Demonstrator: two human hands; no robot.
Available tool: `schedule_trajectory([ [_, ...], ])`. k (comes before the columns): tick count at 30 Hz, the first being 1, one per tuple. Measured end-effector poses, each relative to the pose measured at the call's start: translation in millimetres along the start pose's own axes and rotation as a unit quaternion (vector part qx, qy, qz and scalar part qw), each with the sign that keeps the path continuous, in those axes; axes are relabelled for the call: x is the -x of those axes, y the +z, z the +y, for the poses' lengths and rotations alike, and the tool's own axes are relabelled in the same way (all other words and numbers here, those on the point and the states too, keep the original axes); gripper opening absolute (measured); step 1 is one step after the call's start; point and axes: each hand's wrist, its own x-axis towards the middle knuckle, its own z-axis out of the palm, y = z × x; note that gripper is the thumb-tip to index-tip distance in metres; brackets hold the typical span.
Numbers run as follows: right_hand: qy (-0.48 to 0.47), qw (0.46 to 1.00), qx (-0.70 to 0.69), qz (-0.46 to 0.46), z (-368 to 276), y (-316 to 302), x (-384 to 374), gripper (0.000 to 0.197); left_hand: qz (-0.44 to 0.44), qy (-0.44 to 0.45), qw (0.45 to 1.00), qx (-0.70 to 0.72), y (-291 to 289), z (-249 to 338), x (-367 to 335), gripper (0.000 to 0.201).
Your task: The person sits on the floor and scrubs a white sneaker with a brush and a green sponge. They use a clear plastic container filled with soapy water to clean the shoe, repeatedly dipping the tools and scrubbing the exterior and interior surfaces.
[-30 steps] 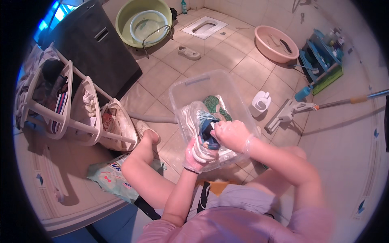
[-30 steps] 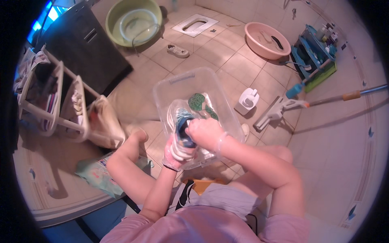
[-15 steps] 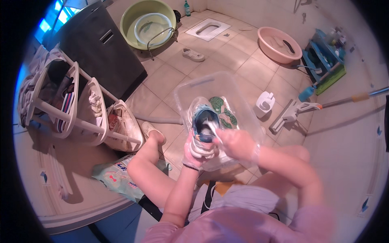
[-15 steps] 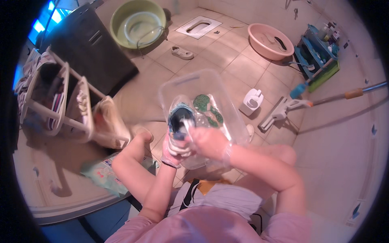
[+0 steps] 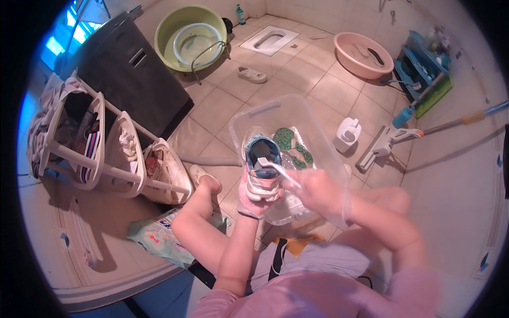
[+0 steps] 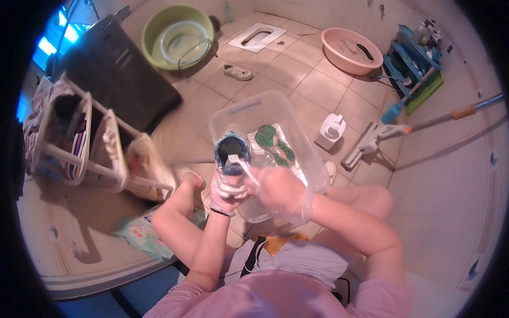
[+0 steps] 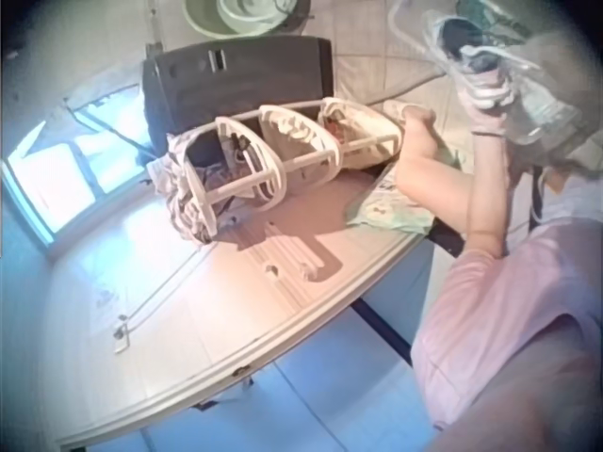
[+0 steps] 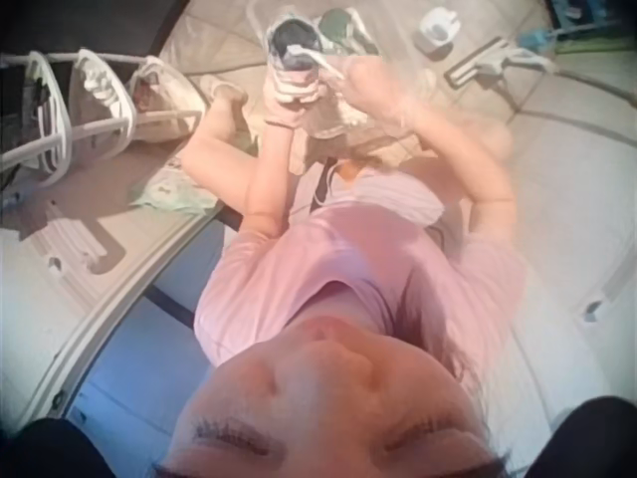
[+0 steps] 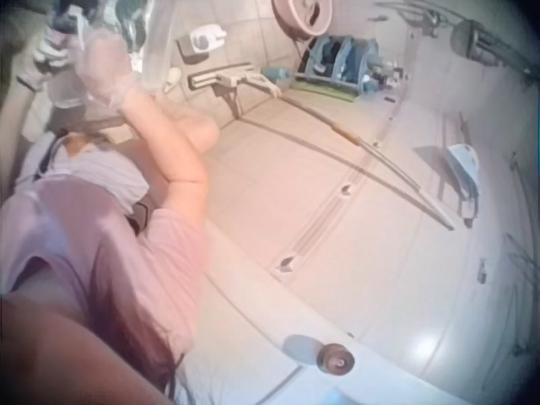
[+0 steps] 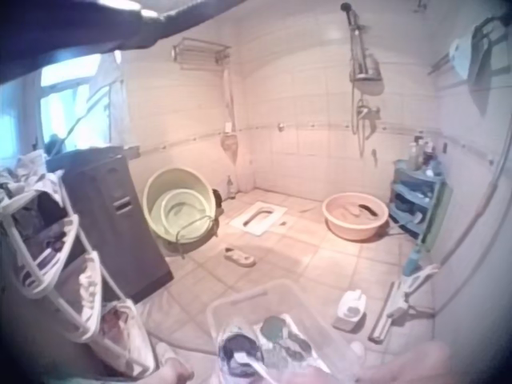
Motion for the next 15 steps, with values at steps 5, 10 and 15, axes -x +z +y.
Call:
schedule_trajectory([
  [5,0.06,0.991,-0.1,0.067,35,1,-37,0.025,-0.044,-0.01,0.999,0.001,4,-13,-6,0.058],
  [10,0.016,0.991,-0.129,0.022,-11,-11,6,0.024,0.016,0.023,0.999,-0.015,-1,9,0,0.057],
  [15,0.121,0.966,-0.223,0.055,15,-12,-26,0.023,-0.033,0.001,0.999,-0.001,17,-7,1,0.059],
])
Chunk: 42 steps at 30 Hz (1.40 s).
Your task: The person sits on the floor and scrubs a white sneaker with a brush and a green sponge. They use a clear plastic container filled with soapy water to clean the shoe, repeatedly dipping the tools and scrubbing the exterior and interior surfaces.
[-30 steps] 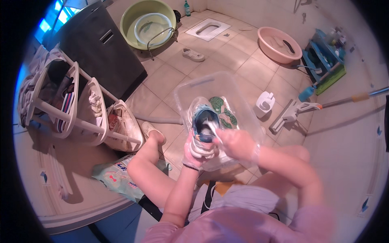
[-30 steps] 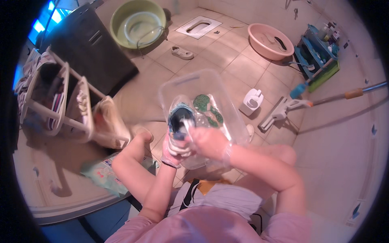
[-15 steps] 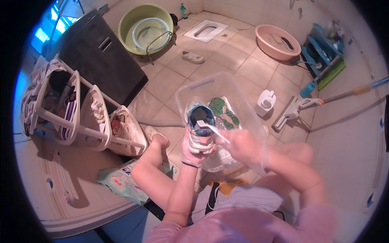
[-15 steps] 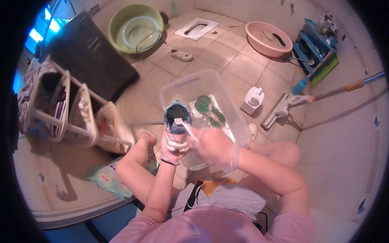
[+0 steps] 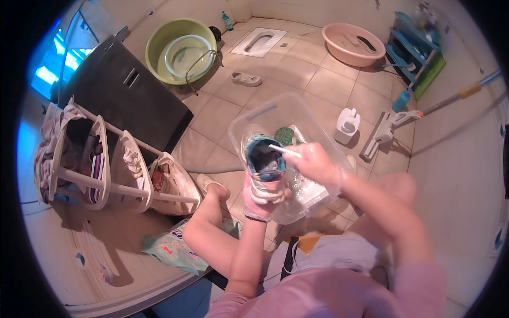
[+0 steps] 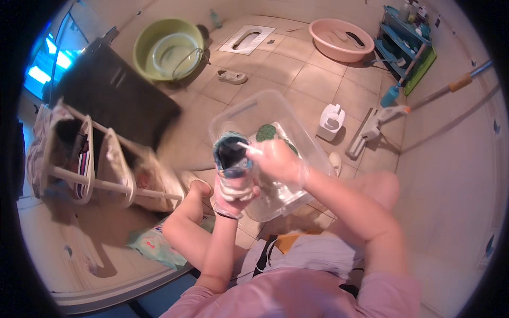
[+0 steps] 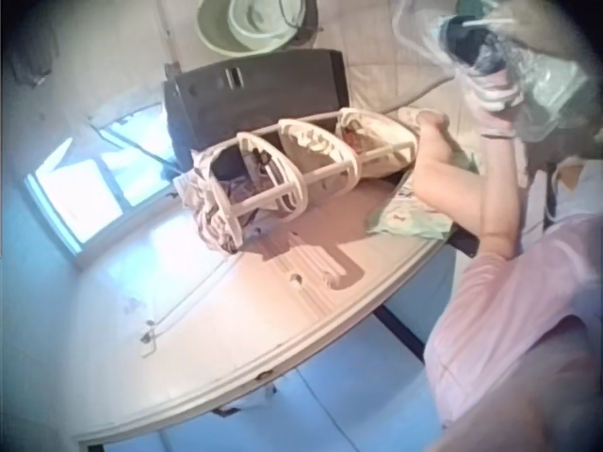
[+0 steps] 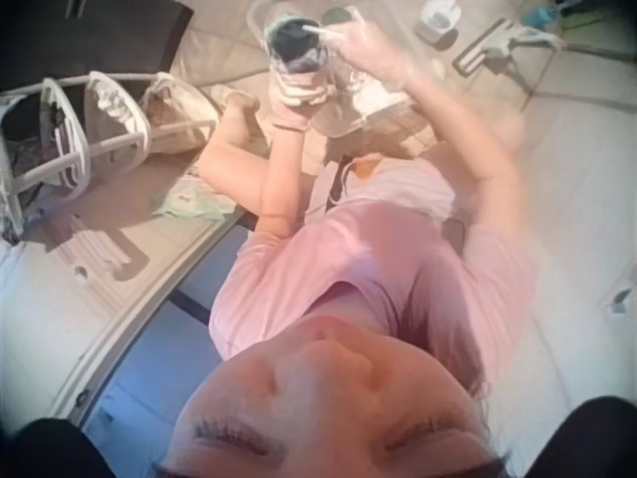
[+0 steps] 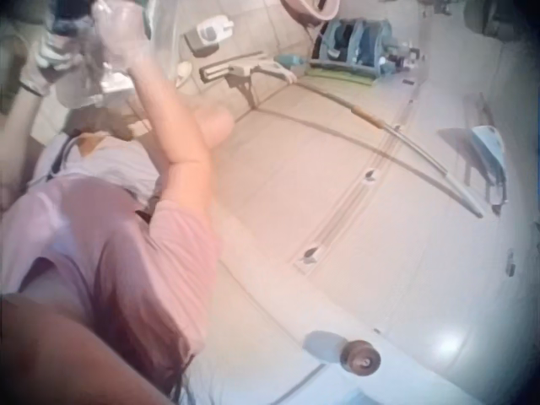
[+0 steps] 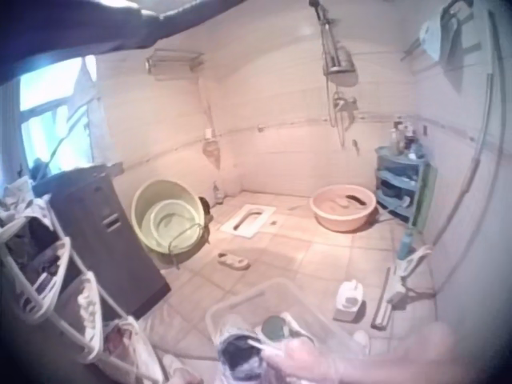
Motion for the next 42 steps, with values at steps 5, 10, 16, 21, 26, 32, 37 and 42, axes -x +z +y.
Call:
schedule_trajectory([
  [5,-0.016,0.996,0.019,-0.089,-20,2,22,0.024,-0.001,0.027,1.0,0.0,-12,14,9,0.059],
  [10,-0.096,0.987,0.114,-0.063,-21,-2,20,0.031,-0.024,0.001,0.999,0.024,2,16,17,0.059],
  [16,-0.08,0.948,0.296,-0.079,0,9,5,0.032,0.016,0.016,1.0,-0.02,1,-2,3,0.057],
  [21,-0.08,0.947,0.286,-0.122,-37,-7,30,0.027,0.034,0.071,0.997,-0.025,-14,12,7,0.047],
  [26,0.003,0.975,0.211,-0.072,-3,-23,-13,0.023,0.023,0.059,0.998,0.004,-4,-19,-13,0.051],
  [32,0.028,0.975,0.21,-0.061,-24,-12,37,0.025,-0.063,0.049,0.984,0.157,-10,-5,11,0.037],
  [37,0.09,0.971,0.222,0.01,17,-12,16,0.028,-0.1,-0.018,0.986,0.129,-12,-36,-6,0.042],
  [42,0.055,0.956,0.287,0.026,24,-2,31,0.03,-0.097,-0.025,0.981,0.165,-17,-40,1,0.044],
])
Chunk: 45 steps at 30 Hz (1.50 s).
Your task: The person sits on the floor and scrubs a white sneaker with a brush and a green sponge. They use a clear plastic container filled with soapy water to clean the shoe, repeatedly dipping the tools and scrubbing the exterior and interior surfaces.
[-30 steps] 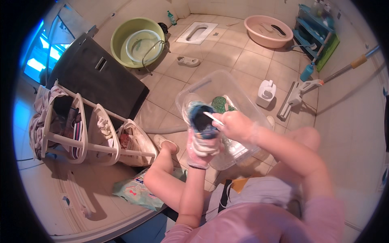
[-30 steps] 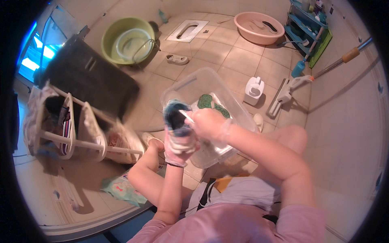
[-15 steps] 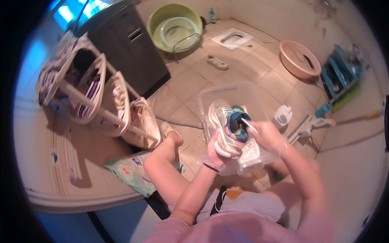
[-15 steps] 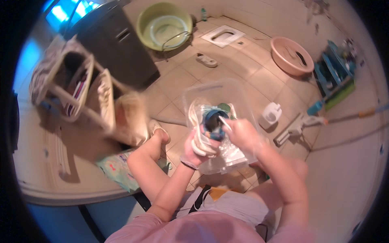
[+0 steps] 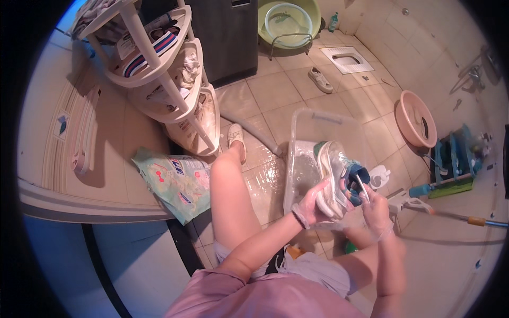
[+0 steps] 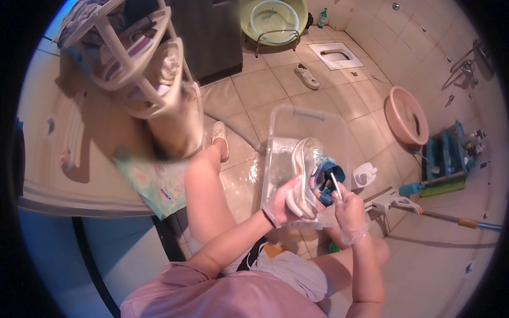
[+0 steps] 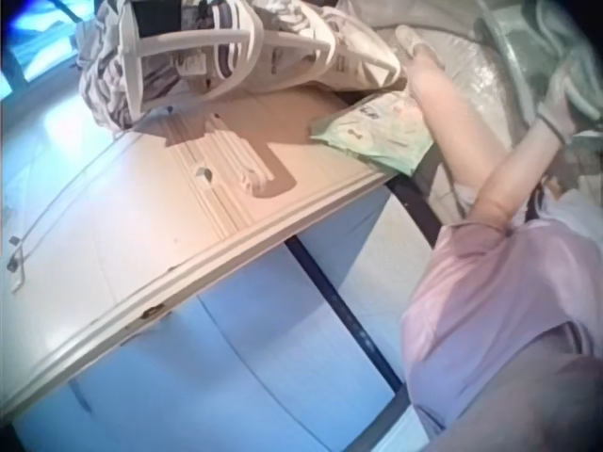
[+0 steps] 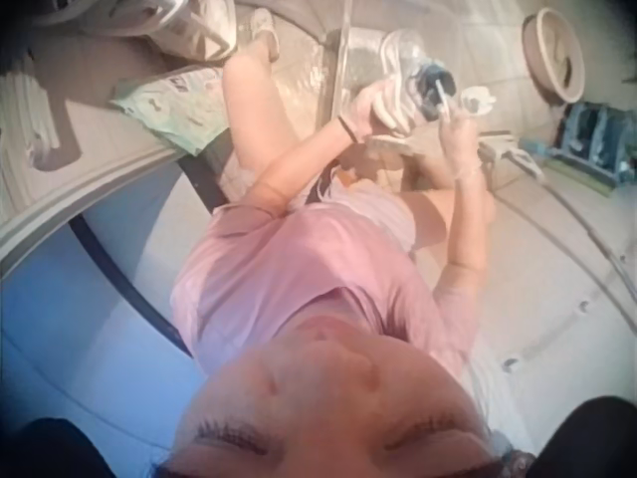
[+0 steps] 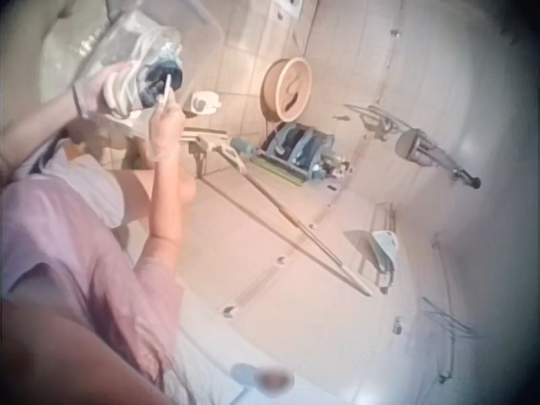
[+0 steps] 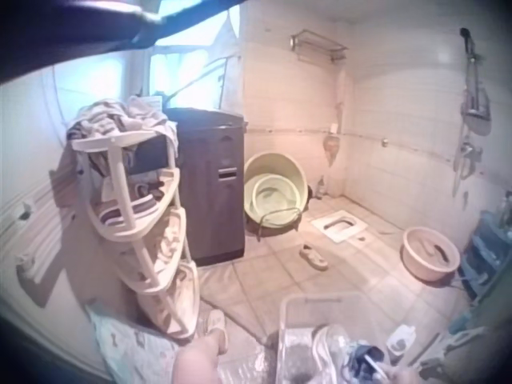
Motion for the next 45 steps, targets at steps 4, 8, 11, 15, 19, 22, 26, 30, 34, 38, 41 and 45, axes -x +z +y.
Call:
schedule_trajectory([
  [4,0.026,0.998,-0.061,0.001,-6,-1,8,0.03,-0.03,-0.016,0.999,0.017,7,0,8,0.044],
  [8,0.024,0.998,-0.058,-0.006,-22,-4,13,0.03,-0.018,0.011,1.0,-0.012,11,0,14,0.045],
  [11,0.009,0.998,-0.063,0.009,-8,6,9,0.03,-0.017,-0.001,1.0,-0.016,14,5,15,0.045],
  [15,-0.027,0.998,-0.056,0.02,-17,13,8,0.028,0.037,0.015,0.999,-0.029,10,9,16,0.039],
  [19,-0.124,0.978,0.118,0.116,-35,4,9,0.021,0.025,0.024,0.999,-0.029,25,6,25,0.037],
  [22,-0.121,0.975,0.147,0.118,-33,-4,7,0.023,0.073,0.045,0.995,-0.058,37,3,27,0.036],
  [26,-0.122,0.989,0.086,-0.022,-39,-12,32,0.027,0.091,0.078,0.988,-0.093,7,23,34,0.039],
  [30,-0.149,0.984,0.071,-0.068,-61,-23,39,0.027,0.07,0.049,0.995,-0.051,-6,30,44,0.047],
  [34,-0.154,0.984,0.081,-0.032,-47,19,-23,0.032,0.038,0.032,0.998,-0.034,-9,25,44,0.058],
  [38,-0.165,0.951,0.162,-0.206,-80,-1,3,0.035,-0.049,0.096,0.994,-0.019,-19,47,52,0.061],
  [41,-0.182,0.957,0.119,-0.193,-72,-12,8,0.035,0.141,0.128,0.981,-0.038,-4,47,52,0.058],
  [45,-0.104,0.983,0.11,-0.105,-47,6,-22,0.035,0.086,0.09,0.977,-0.171,-18,31,37,0.057],
])
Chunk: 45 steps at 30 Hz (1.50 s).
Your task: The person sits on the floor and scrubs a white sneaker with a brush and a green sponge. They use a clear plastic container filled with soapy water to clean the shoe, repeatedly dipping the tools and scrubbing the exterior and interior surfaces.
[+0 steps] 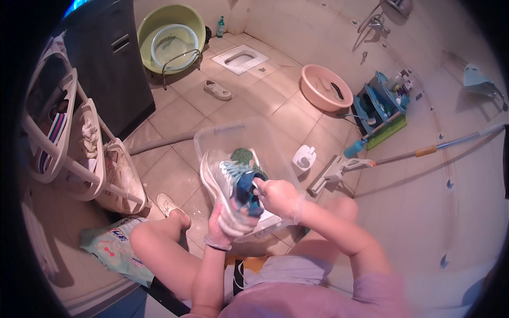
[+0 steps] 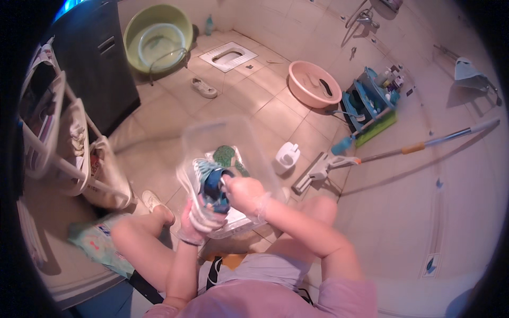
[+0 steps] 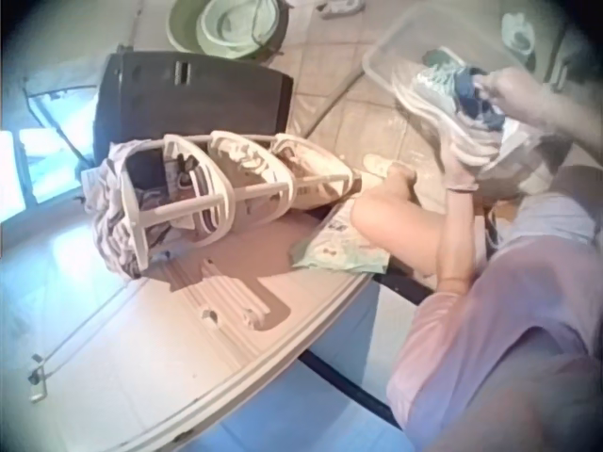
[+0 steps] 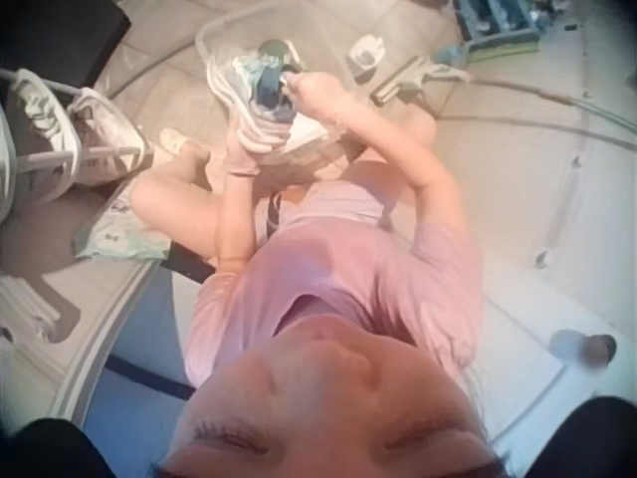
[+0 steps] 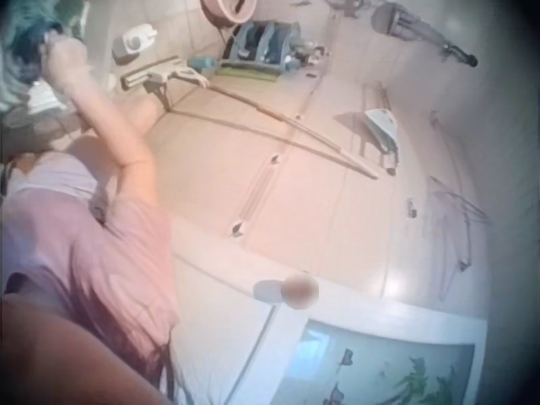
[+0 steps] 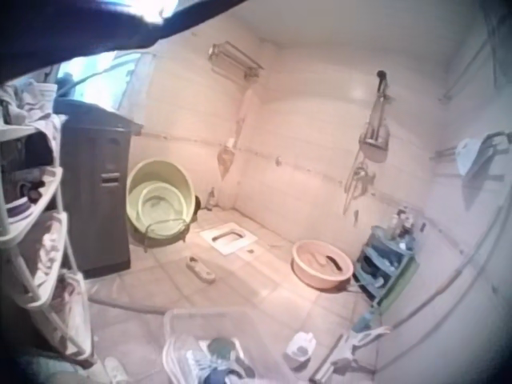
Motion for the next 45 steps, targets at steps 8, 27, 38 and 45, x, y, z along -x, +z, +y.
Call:
schedule_trajectory([
  [8,-0.043,0.996,-0.048,-0.053,-14,-11,43,0.037,-0.019,0.018,0.992,0.123,-11,12,1,0.059],
  [27,-0.036,0.994,0.032,-0.1,-16,-4,28,0.03,0.023,0.016,0.998,0.062,-32,13,-7,0.061],
  [38,-0.014,0.988,0.126,-0.094,-7,-4,17,0.032,0.002,-0.017,0.999,0.039,-15,9,-6,0.062],
  [45,0.017,0.985,0.126,-0.115,-13,-24,16,0.024,0.049,0.017,0.998,-0.033,0,-3,-16,0.057],
])
